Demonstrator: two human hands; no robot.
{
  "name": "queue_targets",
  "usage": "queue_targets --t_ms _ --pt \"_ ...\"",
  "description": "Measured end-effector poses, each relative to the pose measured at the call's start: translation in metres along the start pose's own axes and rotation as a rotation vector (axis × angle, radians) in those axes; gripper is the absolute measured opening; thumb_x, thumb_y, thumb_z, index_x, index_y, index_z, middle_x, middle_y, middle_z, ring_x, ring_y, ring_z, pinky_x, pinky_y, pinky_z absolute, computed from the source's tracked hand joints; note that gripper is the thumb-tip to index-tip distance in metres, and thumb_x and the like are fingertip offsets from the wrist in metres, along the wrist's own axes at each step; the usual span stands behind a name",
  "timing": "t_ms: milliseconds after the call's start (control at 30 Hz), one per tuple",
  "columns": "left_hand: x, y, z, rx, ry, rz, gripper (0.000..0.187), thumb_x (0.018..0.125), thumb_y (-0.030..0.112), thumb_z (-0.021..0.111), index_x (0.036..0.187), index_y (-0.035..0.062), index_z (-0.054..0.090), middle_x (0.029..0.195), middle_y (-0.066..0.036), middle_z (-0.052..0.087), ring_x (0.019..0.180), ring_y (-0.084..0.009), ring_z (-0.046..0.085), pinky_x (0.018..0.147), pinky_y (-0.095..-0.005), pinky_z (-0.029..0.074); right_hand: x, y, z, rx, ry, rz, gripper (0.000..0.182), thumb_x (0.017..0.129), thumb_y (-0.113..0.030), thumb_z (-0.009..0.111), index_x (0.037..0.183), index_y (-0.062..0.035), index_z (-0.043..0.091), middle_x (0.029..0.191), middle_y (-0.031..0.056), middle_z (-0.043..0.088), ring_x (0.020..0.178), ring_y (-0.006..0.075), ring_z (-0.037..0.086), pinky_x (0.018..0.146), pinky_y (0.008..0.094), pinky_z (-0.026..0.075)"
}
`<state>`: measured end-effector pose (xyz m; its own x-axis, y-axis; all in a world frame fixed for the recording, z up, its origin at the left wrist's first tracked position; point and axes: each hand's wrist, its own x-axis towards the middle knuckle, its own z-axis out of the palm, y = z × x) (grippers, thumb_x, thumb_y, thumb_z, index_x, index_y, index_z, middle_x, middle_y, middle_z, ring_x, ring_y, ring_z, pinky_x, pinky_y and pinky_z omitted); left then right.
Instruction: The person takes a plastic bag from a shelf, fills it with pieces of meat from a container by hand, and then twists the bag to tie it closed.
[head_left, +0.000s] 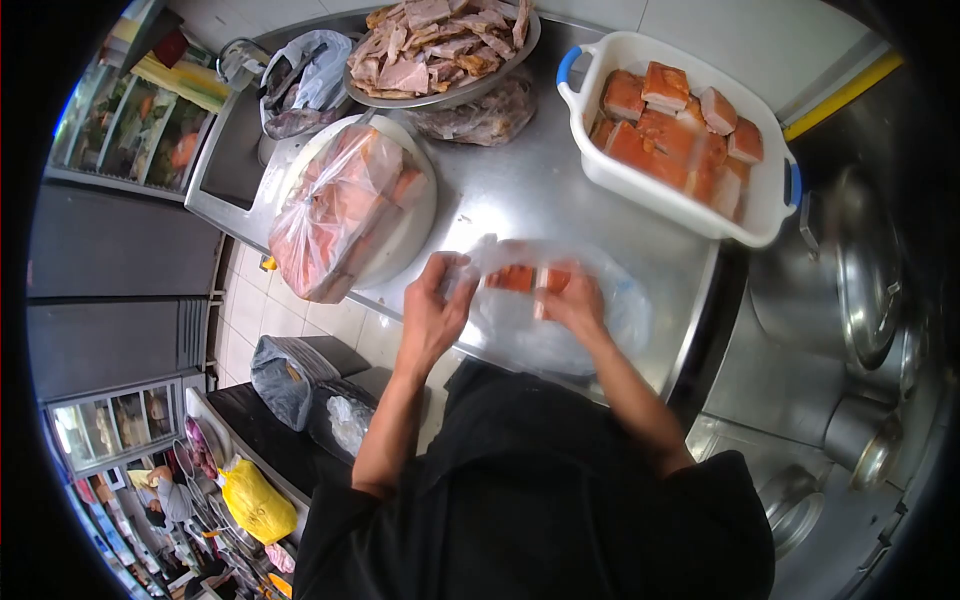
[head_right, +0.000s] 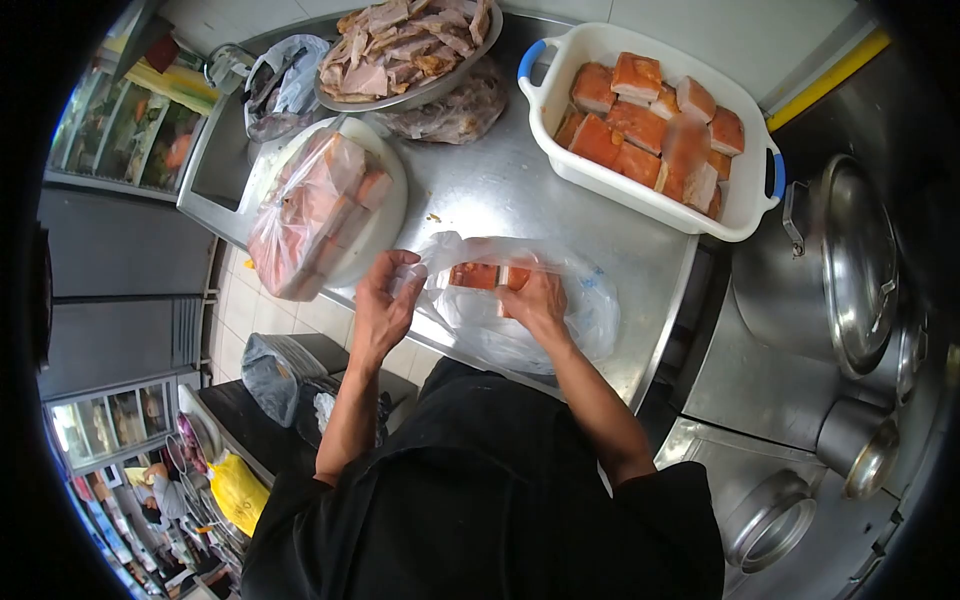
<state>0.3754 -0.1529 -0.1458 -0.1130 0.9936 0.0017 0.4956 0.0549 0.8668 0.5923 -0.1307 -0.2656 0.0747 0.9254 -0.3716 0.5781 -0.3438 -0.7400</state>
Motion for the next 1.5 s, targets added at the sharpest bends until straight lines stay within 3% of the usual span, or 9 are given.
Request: queue_targets --t_ms 200,400,567,633,833,1100,1133,1267,1500 --pt "-0.003 0.012 -0.006 0.062 -0.022 0.002 0.024 0.09 0.013 0.068 0.108 -0.0007 0.061 0.082 -0.018 0.066 0.069 -0.0244 0.062 0.069 -0.0332 0.05 0.02 0.026 0.028 -0.189 0.191 -0.245 0.037 0.078 -0.026 0.075 0.111 -0.0117 0.066 0.089 0.0098 0.074 0.09 0.0272 0.071 0.083 0.0415 0.055" --pt "-0.002 0.006 0.001 0.066 -0.035 0.005 0.024 0.089 0.013 0.069 0.108 -0.0008 0.061 0.087 -0.018 0.068 0.074 -0.0244 0.063 0.072 -0.033 0.051 0.001 0.012 0.011 0.1 -0.022 -0.131 0.045 0.081 -0.037 0.079 0.111 -0.0059 0.067 0.112 0.0227 0.066 0.102 0.0454 0.062 0.09 0.051 0.051" --pt "0.0 0.008 -0.002 0.013 -0.052 -0.058 0.024 0.09 0.012 0.069 0.109 -0.0001 0.062 0.086 -0.015 0.068 0.074 -0.0188 0.062 0.072 -0.0316 0.05 -0.023 -0.064 -0.12 0.316 -0.389 -0.215 0.041 0.083 -0.033 0.08 0.112 -0.0047 0.071 0.092 0.0135 0.074 0.084 0.0256 0.071 0.081 0.0363 0.055" --pt "0.002 0.009 -0.002 0.013 -0.046 -0.04 0.023 0.09 0.012 0.068 0.109 0.0 0.062 0.085 -0.014 0.068 0.074 -0.018 0.061 0.072 -0.0312 0.05 0.009 -0.066 -0.152 0.312 -0.186 -0.201 0.042 0.084 -0.027 0.08 0.119 -0.0064 0.07 0.101 0.0127 0.074 0.088 0.0175 0.069 0.079 0.0304 0.055" --pt "0.0 0.02 -0.004 0.023 -0.06 -0.123 0.024 0.09 0.011 0.068 0.11 0.0001 0.062 0.086 -0.014 0.067 0.077 -0.0181 0.061 0.073 -0.0315 0.05 0.201 -0.071 -0.223 -0.181 0.539 -0.058 0.095 0.077 -0.055 0.077 0.146 -0.0002 0.043 0.139 0.0224 0.055 0.131 0.036 0.052 0.106 0.0439 0.045" --pt "-0.004 0.024 0.0 0.073 -0.05 -0.166 0.027 0.09 0.012 0.069 0.113 0.0009 0.061 0.089 -0.016 0.069 0.081 -0.0212 0.065 0.078 -0.0331 0.051 0.318 -0.083 -0.216 -0.498 0.481 0.226 0.125 0.062 -0.07 0.079 0.148 0.0063 0.029 0.148 0.0279 0.042 0.139 0.0436 0.038 0.103 0.0572 0.046" --pt "-0.004 0.028 -0.001 0.108 -0.047 -0.156 0.027 0.09 0.012 0.069 0.113 0.0009 0.061 0.091 -0.017 0.07 0.081 -0.0236 0.066 0.078 -0.034 0.051 0.318 -0.087 -0.215 -0.516 0.571 0.199 0.114 0.062 -0.064 0.081 0.142 0.0069 0.04 0.141 0.0268 0.051 0.129 0.0378 0.052 0.098 0.0498 0.051" --pt "-0.004 0.024 0.0 0.096 -0.039 -0.137 0.026 0.089 0.011 0.067 0.112 0.0009 0.062 0.09 -0.015 0.069 0.08 -0.0226 0.065 0.076 -0.0329 0.051 0.307 -0.089 -0.263 -0.311 0.233 0.154 0.07 0.068 -0.048 0.074 0.122 -0.005 0.063 0.105 0.007 0.07 0.086 0.0249 0.07 0.076 0.0364 0.055" --pt "0.007 0.011 -0.001 0.04 -0.029 -0.065 0.026 0.09 0.013 0.068 0.111 -0.0013 0.061 0.09 -0.019 0.069 0.081 -0.0264 0.068 0.076 -0.0343 0.052 0.141 -0.008 -0.26 1.049 -0.229 -0.208 0.05 0.082 -0.02 0.06 0.126 0.0028 0.056 0.119 0.0131 0.063 0.109 0.0214 0.063 0.094 0.0349 0.052"
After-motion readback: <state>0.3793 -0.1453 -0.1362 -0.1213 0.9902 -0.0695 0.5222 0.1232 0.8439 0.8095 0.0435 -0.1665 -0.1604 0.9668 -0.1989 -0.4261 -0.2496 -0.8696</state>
